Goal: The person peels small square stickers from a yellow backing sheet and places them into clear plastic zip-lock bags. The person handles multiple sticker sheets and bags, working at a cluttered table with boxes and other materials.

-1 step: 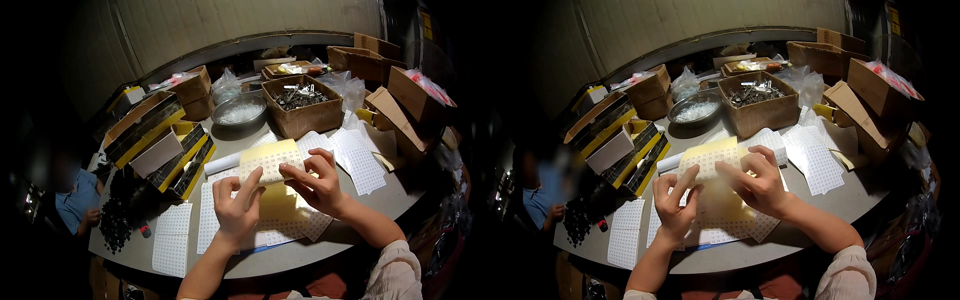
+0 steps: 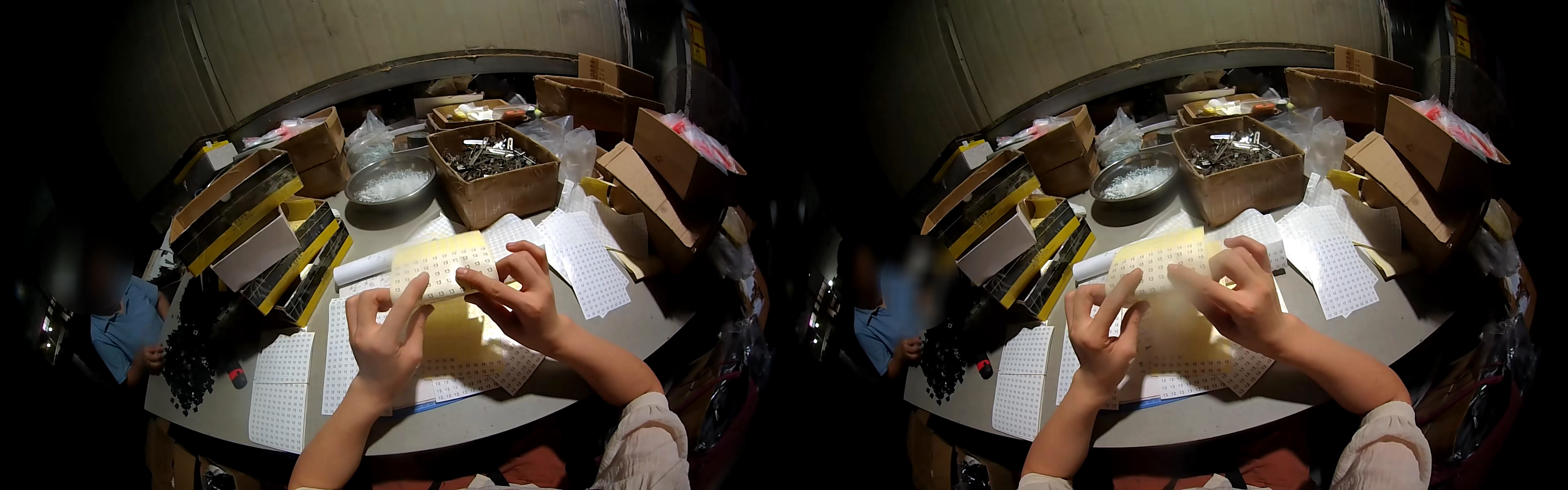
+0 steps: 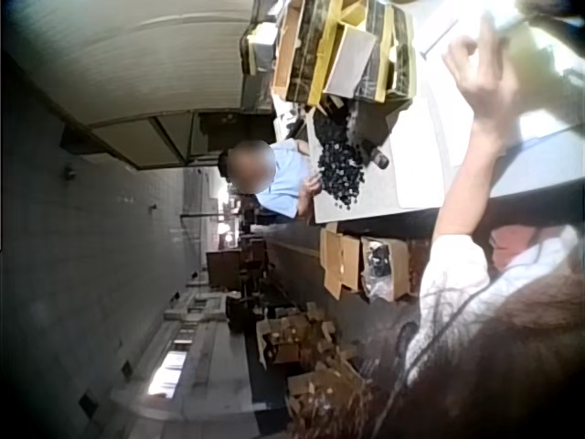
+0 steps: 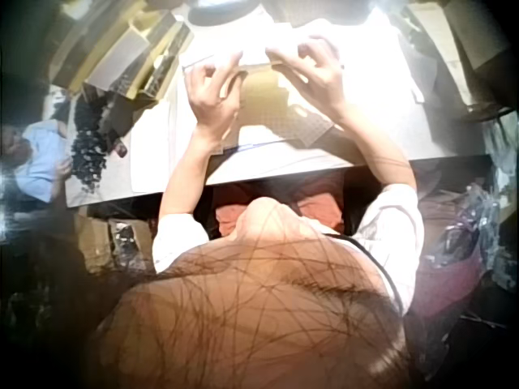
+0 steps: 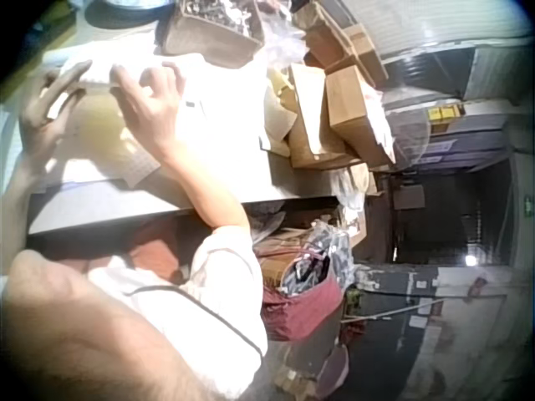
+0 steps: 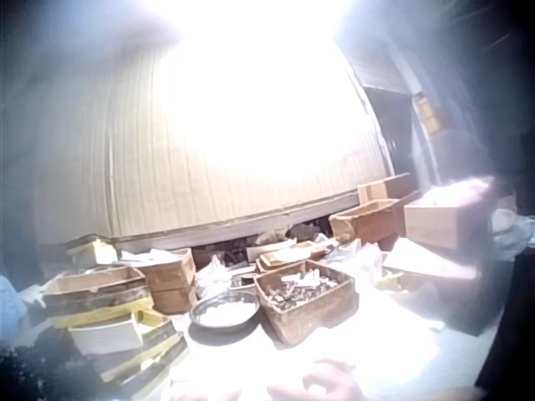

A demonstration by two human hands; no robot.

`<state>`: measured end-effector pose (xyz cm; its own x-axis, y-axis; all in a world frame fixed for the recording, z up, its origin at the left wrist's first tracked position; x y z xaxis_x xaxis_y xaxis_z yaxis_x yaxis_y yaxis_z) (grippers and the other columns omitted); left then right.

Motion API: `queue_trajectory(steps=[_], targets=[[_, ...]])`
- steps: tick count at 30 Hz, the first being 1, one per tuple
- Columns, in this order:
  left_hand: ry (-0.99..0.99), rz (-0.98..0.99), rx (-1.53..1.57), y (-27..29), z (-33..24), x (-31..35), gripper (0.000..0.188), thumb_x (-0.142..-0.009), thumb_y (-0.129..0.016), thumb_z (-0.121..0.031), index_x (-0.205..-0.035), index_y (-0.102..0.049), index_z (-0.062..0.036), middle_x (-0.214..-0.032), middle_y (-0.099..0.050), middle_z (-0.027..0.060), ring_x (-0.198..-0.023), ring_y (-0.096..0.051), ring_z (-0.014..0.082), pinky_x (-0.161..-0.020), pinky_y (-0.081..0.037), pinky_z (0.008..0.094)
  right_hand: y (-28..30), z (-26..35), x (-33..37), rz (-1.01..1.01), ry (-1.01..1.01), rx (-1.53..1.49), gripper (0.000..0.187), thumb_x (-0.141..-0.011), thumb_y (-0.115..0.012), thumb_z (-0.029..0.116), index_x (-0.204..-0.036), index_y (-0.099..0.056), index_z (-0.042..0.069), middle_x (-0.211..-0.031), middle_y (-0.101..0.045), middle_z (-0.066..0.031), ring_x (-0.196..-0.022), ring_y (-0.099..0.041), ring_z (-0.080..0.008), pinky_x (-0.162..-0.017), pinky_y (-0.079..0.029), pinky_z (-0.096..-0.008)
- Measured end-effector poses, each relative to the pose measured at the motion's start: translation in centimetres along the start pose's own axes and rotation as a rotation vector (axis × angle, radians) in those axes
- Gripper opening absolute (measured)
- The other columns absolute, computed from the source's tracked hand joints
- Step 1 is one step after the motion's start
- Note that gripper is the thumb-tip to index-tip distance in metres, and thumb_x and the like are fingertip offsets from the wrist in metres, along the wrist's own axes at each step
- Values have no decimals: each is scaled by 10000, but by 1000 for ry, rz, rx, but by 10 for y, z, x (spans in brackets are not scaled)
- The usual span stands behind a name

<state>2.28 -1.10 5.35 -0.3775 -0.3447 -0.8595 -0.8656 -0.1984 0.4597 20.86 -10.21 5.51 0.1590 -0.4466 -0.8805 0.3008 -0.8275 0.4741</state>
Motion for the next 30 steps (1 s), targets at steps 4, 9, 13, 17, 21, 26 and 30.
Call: queue_trajectory(steps=[4, 9, 13, 17, 21, 26, 30], targets=[[28, -5, 3, 4, 0, 1, 440, -737, -808, -38, -1150, -784, -191, -900, -498, 36, -874, -471, 227, -794, -442, 347, 7, 5, -4, -67, 9, 48, 400, -758, -772, 183, -1158, -764, 189, -889, -531, -22, -889, -533, -224, -1014, -401, -468], [17, -57, -31, 16, -11, -8, 358, -734, -820, -36, -1063, -794, -176, -931, -519, 39, -906, -479, 232, -837, -435, 364, 10, 4, -6, -65, 17, -38, 342, -763, -801, 168, -1102, -759, 143, -996, -584, -59, -983, -553, -267, -972, -425, -452], [97, 38, 271, 8, 1, -5, 292, -746, -806, -21, -1012, -782, -139, -1007, -608, 87, -959, -572, 263, -856, -483, 370, 1, -5, -3, -4, -76, -386, 202, -876, -771, 93, -1068, -727, 50, -993, -622, -88, -836, -589, -193, -782, -496, -332], [419, 172, 783, -5, 9, 9, 150, -873, -766, -21, -1018, -735, 2, -952, -729, 89, -857, -678, 166, -785, -532, 267, -3, -9, 2, 149, -246, -627, 261, -871, -692, -2, -1131, -675, 8, -1012, -680, -119, -807, -650, -235, -721, -532, -308], [611, 281, 991, -12, 10, 13, 139, -930, -737, -51, -1046, -710, 20, -947, -727, 52, -871, -667, 115, -786, -534, 258, -9, -11, 9, 162, -376, -786, 266, -887, -712, 28, -1145, -668, -20, -1000, -705, -95, -751, -612, -140, -701, -511, -275], [727, 323, 1106, -15, 10, 11, 156, -950, -721, -93, -1066, -712, 11, -961, -726, 49, -893, -662, 105, -815, -525, 259, -15, -15, 14, 191, -536, -942, 182, -946, -673, 41, -1112, -678, -34, -1007, -707, -66, -794, -616, -87, -715, -512, -250], [748, 308, 1132, -15, 15, 9, 220, -980, -693, -150, -1112, -729, 21, -991, -744, 67, -911, -662, 106, -849, -514, 266, -16, -15, 13, 167, -573, -976, 149, -973, -656, 52, -1092, -680, -35, -1002, -704, -55, -823, -627, -78, -724, -512, -235]])
Point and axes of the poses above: each hand's wrist, its own x-axis away from the middle knuckle, its own y-axis out of the back of the hand, z = x × y, the point moved 5 cm from there along -x, towards the middle knuckle
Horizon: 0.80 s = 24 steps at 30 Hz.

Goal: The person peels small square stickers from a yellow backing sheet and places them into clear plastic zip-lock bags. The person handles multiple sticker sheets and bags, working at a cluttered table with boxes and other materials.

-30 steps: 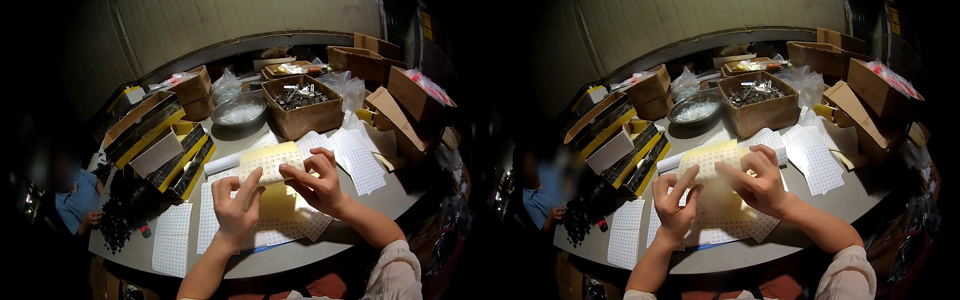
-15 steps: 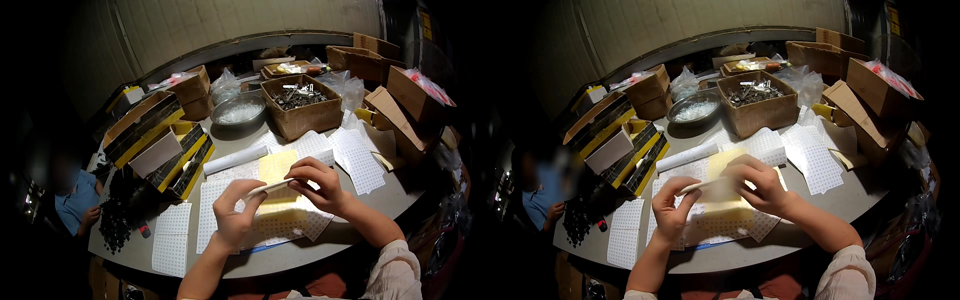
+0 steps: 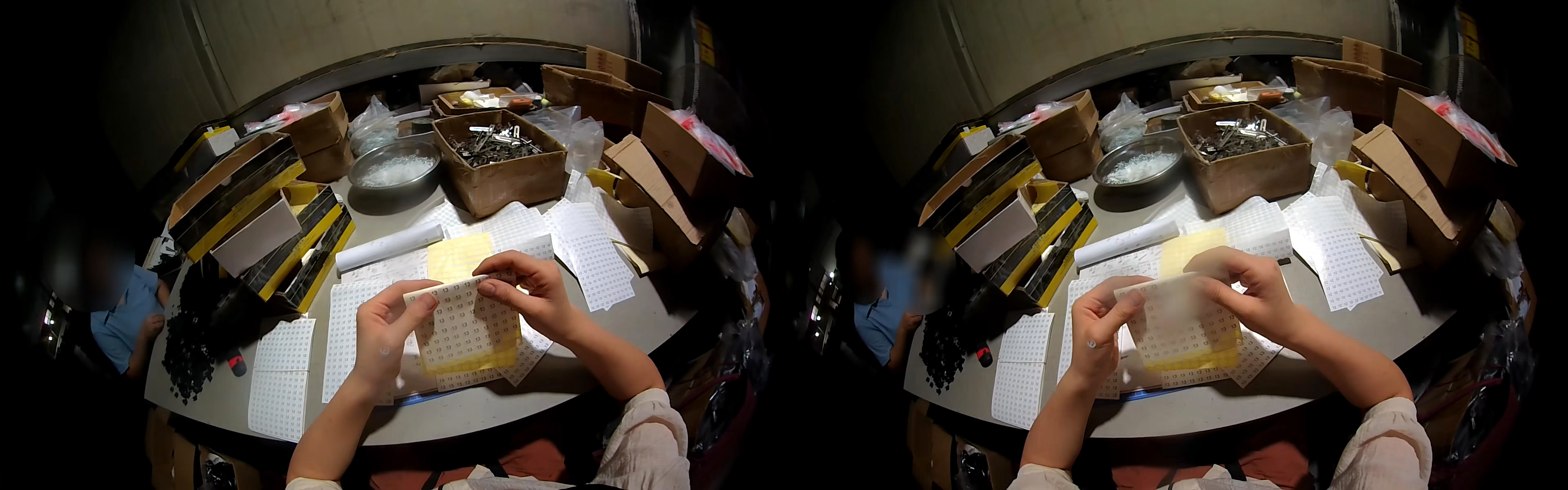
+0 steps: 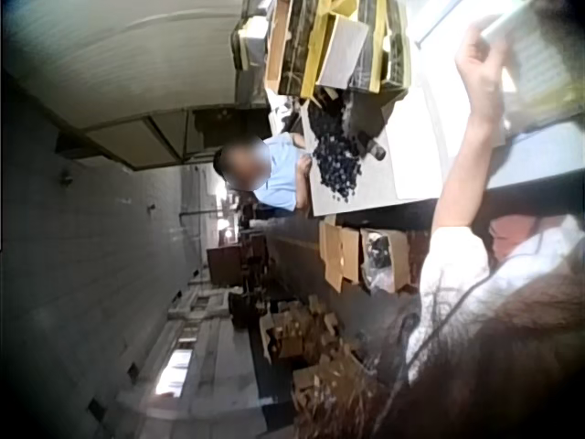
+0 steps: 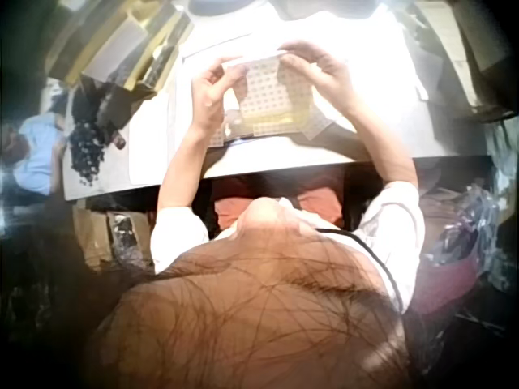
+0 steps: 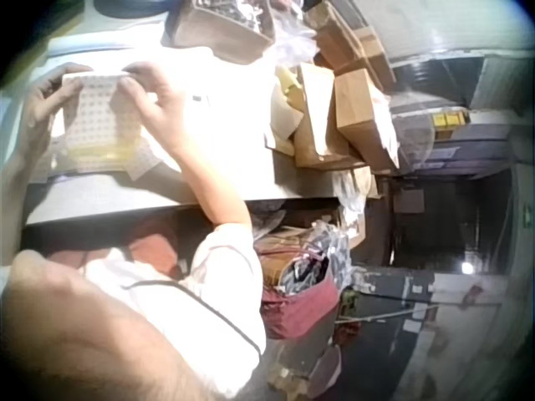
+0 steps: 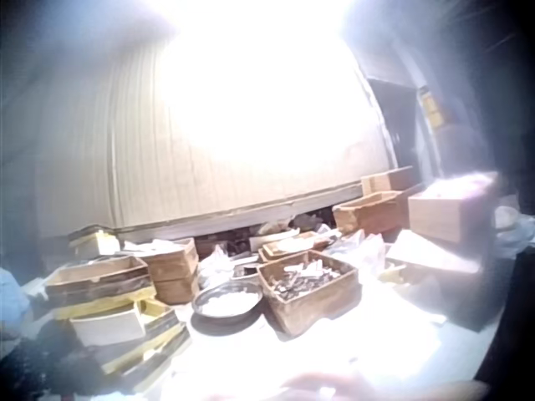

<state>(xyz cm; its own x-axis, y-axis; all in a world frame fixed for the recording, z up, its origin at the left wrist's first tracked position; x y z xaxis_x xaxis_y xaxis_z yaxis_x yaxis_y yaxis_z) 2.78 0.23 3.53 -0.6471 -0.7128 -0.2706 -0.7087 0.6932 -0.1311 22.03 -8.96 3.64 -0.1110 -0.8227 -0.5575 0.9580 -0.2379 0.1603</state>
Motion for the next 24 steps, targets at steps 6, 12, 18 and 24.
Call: queue_trajectory(steps=[6, 12, 18, 24], targets=[[18, -16, -35, 5, 7, 1, 268, -1000, -681, -193, -1121, -743, 38, -981, -755, 74, -911, -661, 102, -842, -511, 254, 4, -6, -3, 50, -79, 22, 167, -941, -712, 121, -1025, -682, -20, -947, -683, -29, -814, -603, -74, -729, -495, -240], [34, 12, -21, 5, 13, 0, 248, -1005, -676, -181, -1109, -731, 37, -987, -748, 64, -898, -657, 91, -821, -519, 243, 1, -10, -2, 68, -140, -75, 159, -920, -725, 133, -977, -676, -7, -911, -658, -17, -807, -583, -83, -742, -482, -261], [2, -20, -68, -2, 11, 1, 178, -946, -727, -97, -1065, -719, 35, -937, -741, 69, -818, -667, 104, -756, -530, 243, -3, -14, 1, 124, -204, -37, 150, -914, -724, 131, -974, -668, 5, -924, -651, -21, -848, -588, -83, -764, -486, -264], [5, 55, -201, -8, 21, 5, 149, -950, -714, -62, -1074, -717, 20, -977, -757, 77, -890, -684, 98, -795, -555, 247, -10, -5, -2, 172, -71, 26, 125, -884, -692, 81, -979, -665, 4, -927, -673, -63, -868, -635, -154, -782, -507, -302]])
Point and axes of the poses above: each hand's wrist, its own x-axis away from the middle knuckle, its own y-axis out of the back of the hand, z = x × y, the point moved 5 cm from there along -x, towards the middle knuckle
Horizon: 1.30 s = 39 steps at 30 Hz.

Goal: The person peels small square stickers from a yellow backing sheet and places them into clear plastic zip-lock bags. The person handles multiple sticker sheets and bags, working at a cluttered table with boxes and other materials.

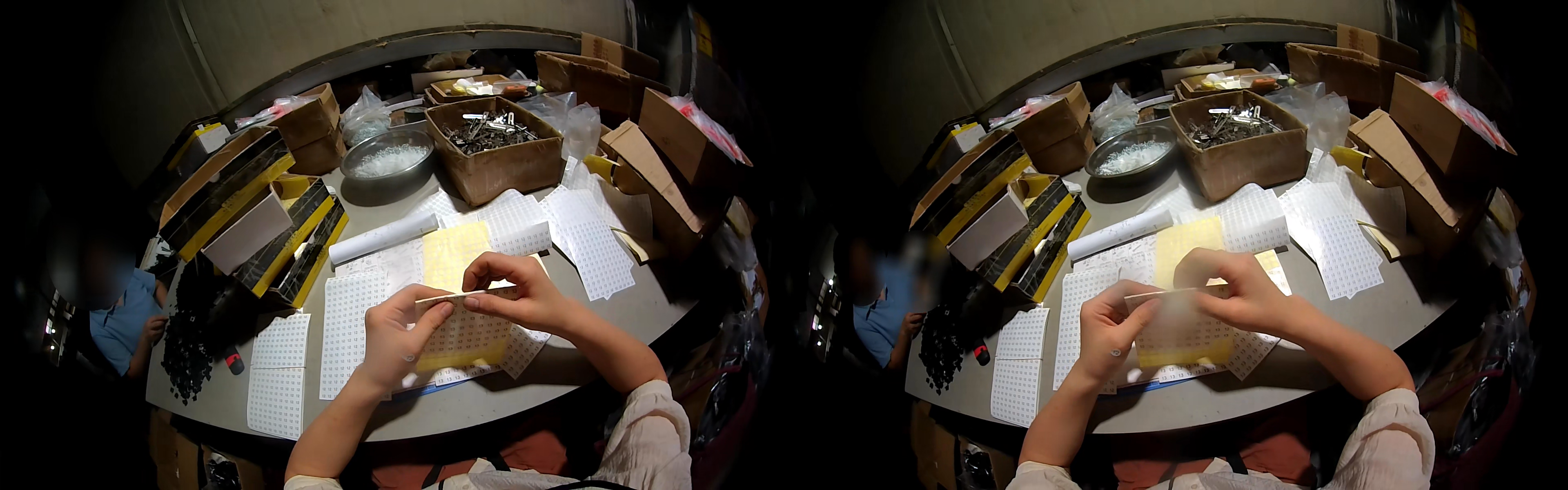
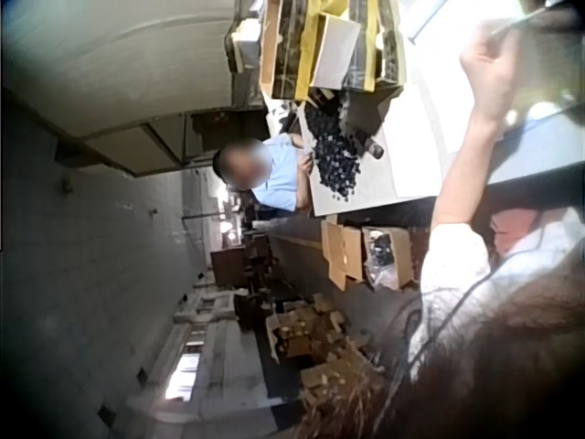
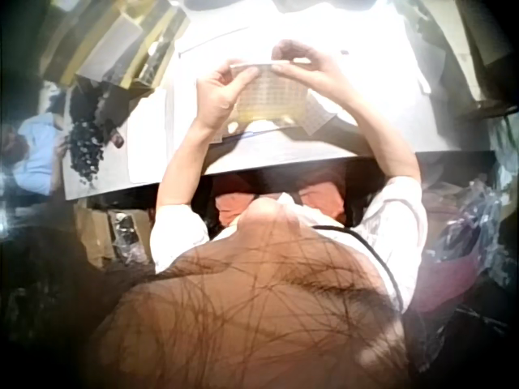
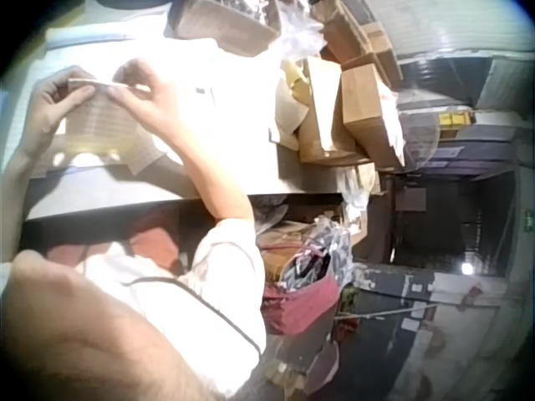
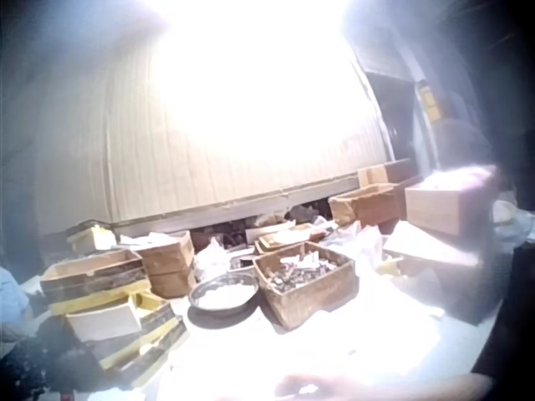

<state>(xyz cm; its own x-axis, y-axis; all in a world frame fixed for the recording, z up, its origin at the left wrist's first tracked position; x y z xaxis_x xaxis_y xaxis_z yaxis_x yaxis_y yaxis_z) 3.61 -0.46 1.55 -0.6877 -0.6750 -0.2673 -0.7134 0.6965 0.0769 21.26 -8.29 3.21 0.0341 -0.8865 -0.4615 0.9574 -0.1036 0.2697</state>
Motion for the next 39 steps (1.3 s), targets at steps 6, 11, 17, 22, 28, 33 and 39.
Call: queue_trajectory(steps=[6, 11, 17, 22, 28, 33, 39], targets=[[-19, 21, -9, -4, 2, 0, 153, -949, -718, -78, -1068, -720, 17, -965, -766, 83, -885, -698, 102, -786, -558, 247, -2, 5, 3, 1, 77, 112, 134, -863, -670, 64, -983, -668, 3, -945, -689, -103, -855, -656, -232, -791, -513, -331], [-9, 33, -26, -2, 6, 1, 146, -957, -721, -97, -1050, -719, 15, -950, -758, 80, -877, -697, 108, -766, -559, 244, -7, 1, 7, 12, 85, 234, 152, -875, -680, 99, -992, -670, 3, -951, -689, -107, -864, -656, -209, -780, -518, -326], [73, 4, 184, -1, -6, 0, 108, -977, -686, -51, -994, -696, 55, -880, -720, 82, -782, -651, 102, -680, -521, 219, -2, -8, 3, 52, -180, -116, 178, -889, -706, 135, -998, -674, -2, -958, -692, -47, -888, -623, -114, -784, -508, -286], [108, -41, 288, 4, -14, -6, 96, -963, -692, -36, -956, -688, 60, -824, -694, 80, -730, -601, 88, -639, -484, 227, 8, -14, -2, 1, -235, -249, 167, -891, -782, 113, -950, -662, 14, -882, -681, -7, -826, -629, -71, -761, -513, -238], [46, -82, 188, 17, -13, -11, 116, -952, -714, -75, -942, -707, 41, -790, -696, 48, -693, -601, 69, -633, -475, 215, 17, -15, -5, -25, -252, -299, 154, -880, -781, 97, -926, -665, 7, -854, -667, -17, -797, -638, -75, -727, -527, -230], [35, -89, 131, 26, -12, -13, 126, -934, -705, -91, -937, -712, 34, -783, -694, 33, -679, -599, 61, -639, -455, 199, 20, -8, -8, -4, -262, -391, 137, -880, -767, 77, -912, -664, -8, -823, -660, -27, -711, -616, -77, -651, -515, -229], [26, -85, 64, 30, -7, -17, 170, -946, -679, -137, -950, -722, 28, -774, -682, 12, -667, -577, 54, -641, -430, 200, 24, -9, -10, -9, -266, -345, 139, -874, -770, 76, -905, -677, -23, -797, -667, -43, -633, -605, -83, -565, -489, -223]])
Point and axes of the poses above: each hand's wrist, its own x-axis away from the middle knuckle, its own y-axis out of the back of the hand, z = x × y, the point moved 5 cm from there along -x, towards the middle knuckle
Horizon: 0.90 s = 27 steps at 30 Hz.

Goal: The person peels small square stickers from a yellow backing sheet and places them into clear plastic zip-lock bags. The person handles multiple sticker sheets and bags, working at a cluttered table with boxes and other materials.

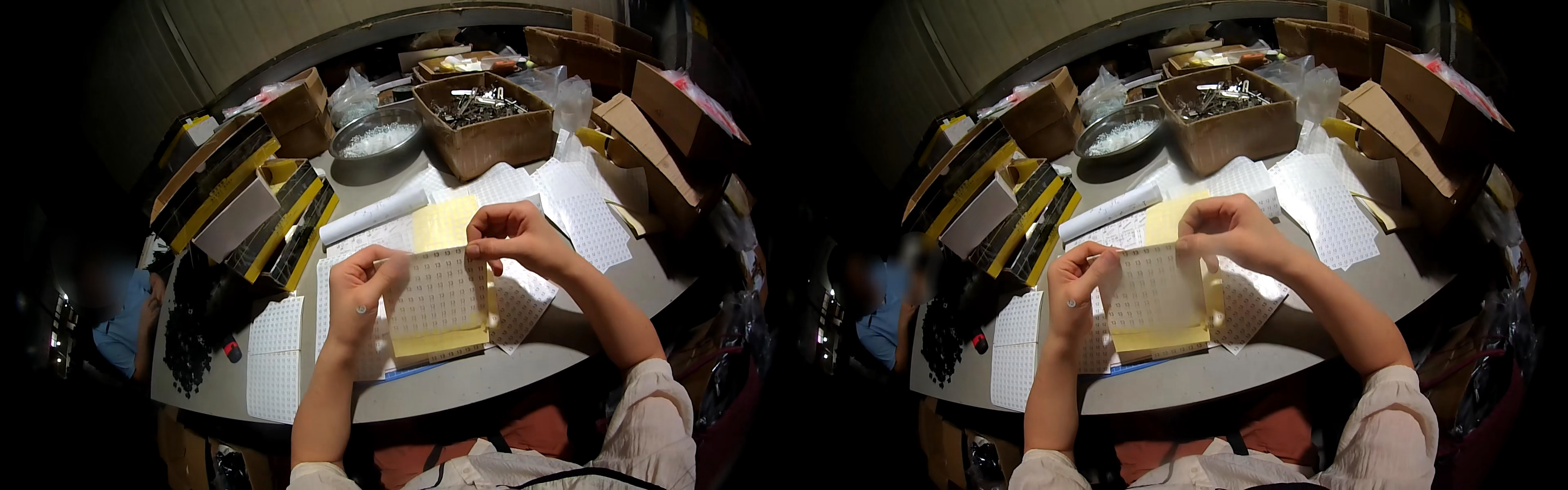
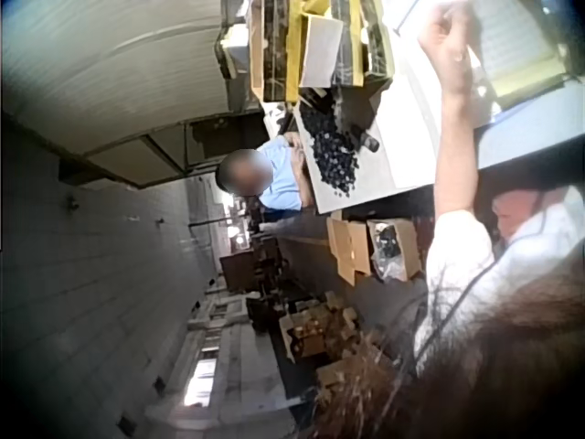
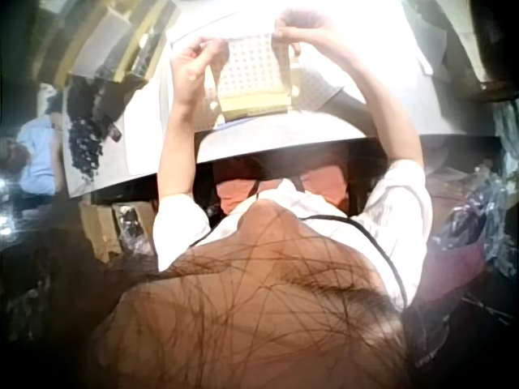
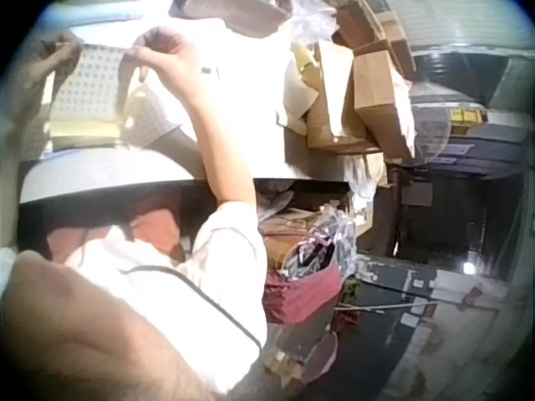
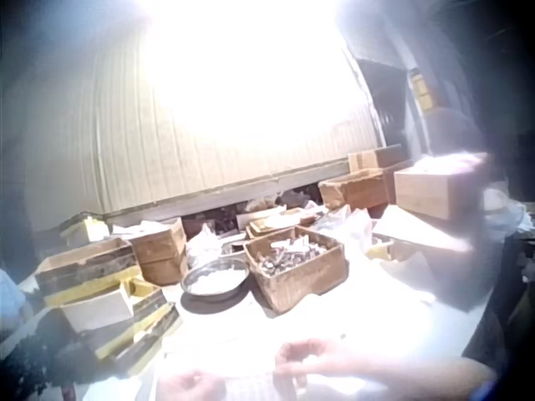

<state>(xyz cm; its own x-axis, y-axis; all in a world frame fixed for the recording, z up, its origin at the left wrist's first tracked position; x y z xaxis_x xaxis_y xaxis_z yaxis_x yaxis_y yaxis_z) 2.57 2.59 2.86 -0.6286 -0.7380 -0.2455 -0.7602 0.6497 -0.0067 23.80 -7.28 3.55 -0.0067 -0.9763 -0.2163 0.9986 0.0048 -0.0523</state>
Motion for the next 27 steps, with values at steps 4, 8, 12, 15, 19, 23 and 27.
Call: queue_trajectory(steps=[4, 8, 12, 15, 19, 23, 27], targets=[[-3, 26, -8, 5, 6, -4, 222, -988, -658, -181, -1000, -728, 29, -751, -644, -19, -650, -518, 41, -613, -393, 196, 6, 2, -3, 6, 3, 10, 166, -878, -781, 103, -895, -681, -27, -782, -695, -74, -594, -617, -95, -498, -482, -235], [15, 62, 21, 2, 8, -5, 286, -1005, -648, -236, -1043, -731, 34, -789, -654, -9, -713, -531, 54, -698, -411, 214, 13, -3, -5, 21, 17, 54, 176, -915, -760, 140, -917, -677, -15, -777, -692, -72, -591, -621, -85, -451, -482, -226], [38, 123, 57, 0, 7, -5, 302, -1015, -631, -240, -1067, -731, 40, -844, -681, 15, -761, -558, 72, -733, -427, 224, 20, -5, -6, 0, -3, 91, 223, -946, -743, 208, -931, -660, 1, -751, -653, -41, -546, -605, -72, -417, -466, -213], [-4, 113, 30, 3, 10, -6, 287, -1016, -631, -218, -1064, -732, 46, -850, -692, 28, -767, -579, 82, -737, -452, 233, 20, -8, -5, 5, -52, 96, 256, -979, -706, 239, -985, -591, 11, -759, -631, -39, -519, -629, -93, -419, -487, -224], [-116, -22, -89, 10, 9, -5, 238, -1004, -658, -175, -1001, -731, 51, -785, -688, 42, -704, -606, 100, -685, -493, 248, 17, -5, -7, 26, -45, 8, 236, -1009, -659, 226, -1031, -538, 25, -764, -638, -54, -605, -710, -152, -491, -560, -257], [-182, -211, -28, 23, -1, -10, 237, -994, -677, -191, -928, -723, 32, -778, -729, 102, -671, -676, 148, -638, -540, 256, 36, -1, -5, -124, 117, -59, 208, -1038, -607, 225, -1039, -522, 35, -918, -698, -124, -732, -756, -223, -669, -624, -306], [-39, -241, 27, 36, 2, -16, 432, -1050, -570, -373, -1019, -712, 34, -884, -756, 149, -785, -731, 194, -697, -581, 275, 40, 33, 2, -235, 369, -78, 150, -984, -663, 137, -1030, -570, 30, -1080, -728, -163, -1046, -693, -184, -942, -551, -334]])
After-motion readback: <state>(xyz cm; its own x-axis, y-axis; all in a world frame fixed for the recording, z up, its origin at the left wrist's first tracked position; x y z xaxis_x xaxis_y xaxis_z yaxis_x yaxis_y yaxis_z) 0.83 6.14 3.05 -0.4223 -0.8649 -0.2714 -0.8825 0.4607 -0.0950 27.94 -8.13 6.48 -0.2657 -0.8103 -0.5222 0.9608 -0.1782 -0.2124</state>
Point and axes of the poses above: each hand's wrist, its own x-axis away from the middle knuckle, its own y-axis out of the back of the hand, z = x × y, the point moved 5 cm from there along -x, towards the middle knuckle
